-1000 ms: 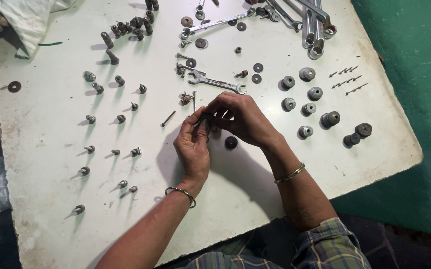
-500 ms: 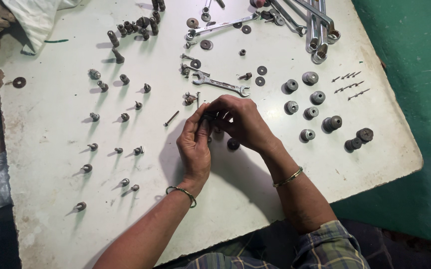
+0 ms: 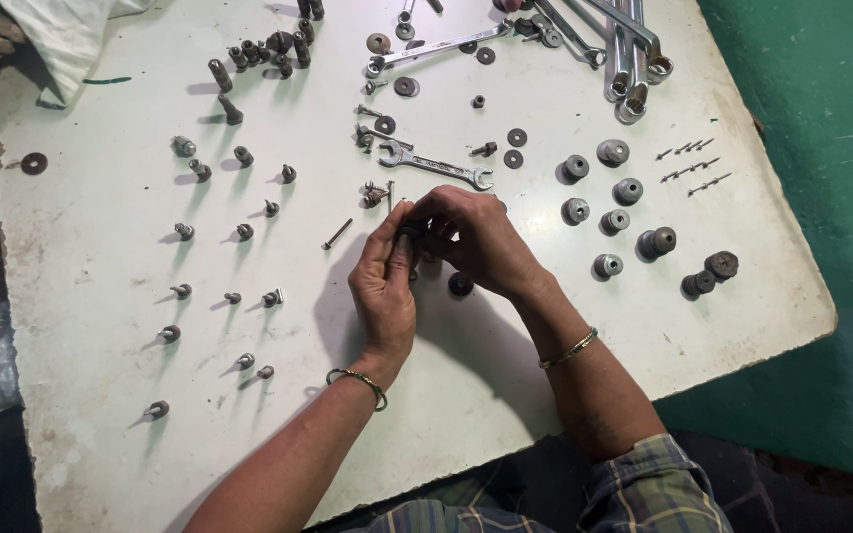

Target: The person sorts and fits together various small metal and rubber components, including washers and bolts, on a white table. They pick up washers and attempt to slide them onto the bolts and wrenches.

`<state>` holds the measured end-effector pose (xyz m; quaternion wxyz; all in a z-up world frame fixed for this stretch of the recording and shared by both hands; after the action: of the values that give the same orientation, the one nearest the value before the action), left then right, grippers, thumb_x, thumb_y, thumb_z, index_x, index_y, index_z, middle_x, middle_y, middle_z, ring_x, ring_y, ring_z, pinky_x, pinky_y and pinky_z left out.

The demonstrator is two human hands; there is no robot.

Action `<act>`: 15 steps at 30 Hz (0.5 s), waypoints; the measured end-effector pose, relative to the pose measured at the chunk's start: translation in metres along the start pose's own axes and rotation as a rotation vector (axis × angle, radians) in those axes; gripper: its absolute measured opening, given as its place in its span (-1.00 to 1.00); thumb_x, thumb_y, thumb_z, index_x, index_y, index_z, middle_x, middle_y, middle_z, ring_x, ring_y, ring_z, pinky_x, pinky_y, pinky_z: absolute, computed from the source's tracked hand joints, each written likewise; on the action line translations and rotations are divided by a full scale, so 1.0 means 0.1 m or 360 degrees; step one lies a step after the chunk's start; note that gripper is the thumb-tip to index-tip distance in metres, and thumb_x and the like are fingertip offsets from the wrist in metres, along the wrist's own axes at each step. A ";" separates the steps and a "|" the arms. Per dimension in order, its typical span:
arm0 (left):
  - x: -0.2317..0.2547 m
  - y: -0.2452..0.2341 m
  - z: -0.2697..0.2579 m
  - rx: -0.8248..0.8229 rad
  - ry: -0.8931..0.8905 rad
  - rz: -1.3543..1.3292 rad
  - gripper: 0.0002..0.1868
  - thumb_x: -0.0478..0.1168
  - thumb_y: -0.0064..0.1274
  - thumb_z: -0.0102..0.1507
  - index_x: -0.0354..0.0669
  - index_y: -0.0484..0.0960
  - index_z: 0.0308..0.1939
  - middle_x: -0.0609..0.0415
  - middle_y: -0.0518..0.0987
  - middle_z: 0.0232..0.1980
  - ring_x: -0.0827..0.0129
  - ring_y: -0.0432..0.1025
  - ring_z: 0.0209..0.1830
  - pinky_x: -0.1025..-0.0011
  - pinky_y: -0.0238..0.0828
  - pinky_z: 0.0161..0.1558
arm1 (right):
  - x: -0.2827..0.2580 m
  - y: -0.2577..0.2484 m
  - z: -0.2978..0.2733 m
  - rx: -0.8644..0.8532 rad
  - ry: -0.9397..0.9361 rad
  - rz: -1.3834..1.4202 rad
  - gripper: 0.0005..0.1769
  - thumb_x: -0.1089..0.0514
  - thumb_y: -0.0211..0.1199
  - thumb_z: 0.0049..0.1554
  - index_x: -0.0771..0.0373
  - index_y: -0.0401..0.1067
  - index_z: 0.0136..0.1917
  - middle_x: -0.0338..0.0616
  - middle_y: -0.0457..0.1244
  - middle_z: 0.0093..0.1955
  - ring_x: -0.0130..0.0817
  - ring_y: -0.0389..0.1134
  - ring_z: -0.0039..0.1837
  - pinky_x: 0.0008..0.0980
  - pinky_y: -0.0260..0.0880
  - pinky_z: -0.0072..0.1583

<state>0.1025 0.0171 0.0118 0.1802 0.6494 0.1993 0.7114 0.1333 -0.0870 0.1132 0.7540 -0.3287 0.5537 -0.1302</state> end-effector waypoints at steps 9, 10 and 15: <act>0.02 0.01 0.00 -0.0029 -0.0014 0.0159 -0.53 -0.46 -0.30 0.45 -0.31 0.38 0.45 -0.06 0.47 0.41 0.45 0.37 0.37 0.50 0.31 0.36 | -0.02 0.02 -0.01 -0.0007 -0.0058 -0.0029 -0.68 0.37 0.43 0.01 0.34 0.41 0.02 -0.11 0.36 -0.08 -0.30 0.50 -0.08 -0.36 0.54 -0.05; 0.03 0.02 0.01 -0.0038 0.0005 0.0129 -0.51 -0.47 -0.31 0.44 -0.31 0.34 0.47 -0.09 0.45 0.43 0.43 0.35 0.41 0.50 0.28 0.39 | -0.02 0.03 -0.02 -0.0010 -0.0073 -0.0017 -0.68 0.37 0.43 0.03 0.34 0.40 0.03 -0.11 0.36 -0.08 -0.29 0.49 -0.07 -0.35 0.53 -0.04; -0.03 -0.04 0.01 0.0041 -0.0028 0.0077 -0.48 -0.37 -0.26 0.45 -0.30 0.20 0.53 -0.21 0.43 0.46 0.34 0.37 0.32 0.47 0.32 0.27 | -0.02 0.09 -0.01 0.0020 -0.0118 -0.0074 -0.61 0.36 0.41 0.04 0.34 0.39 0.13 -0.08 0.32 -0.04 -0.23 0.47 -0.03 -0.30 0.51 0.00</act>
<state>0.1037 0.0190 0.0076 0.1564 0.6626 0.1911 0.7071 0.1303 -0.0792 0.1091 0.7728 -0.3412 0.5168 -0.1388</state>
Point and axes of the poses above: each hand's wrist, its own z-axis towards the middle knuckle, its own y-axis out of the palm, x = y × z, the point moved 10 cm from there along z, towards the middle knuckle
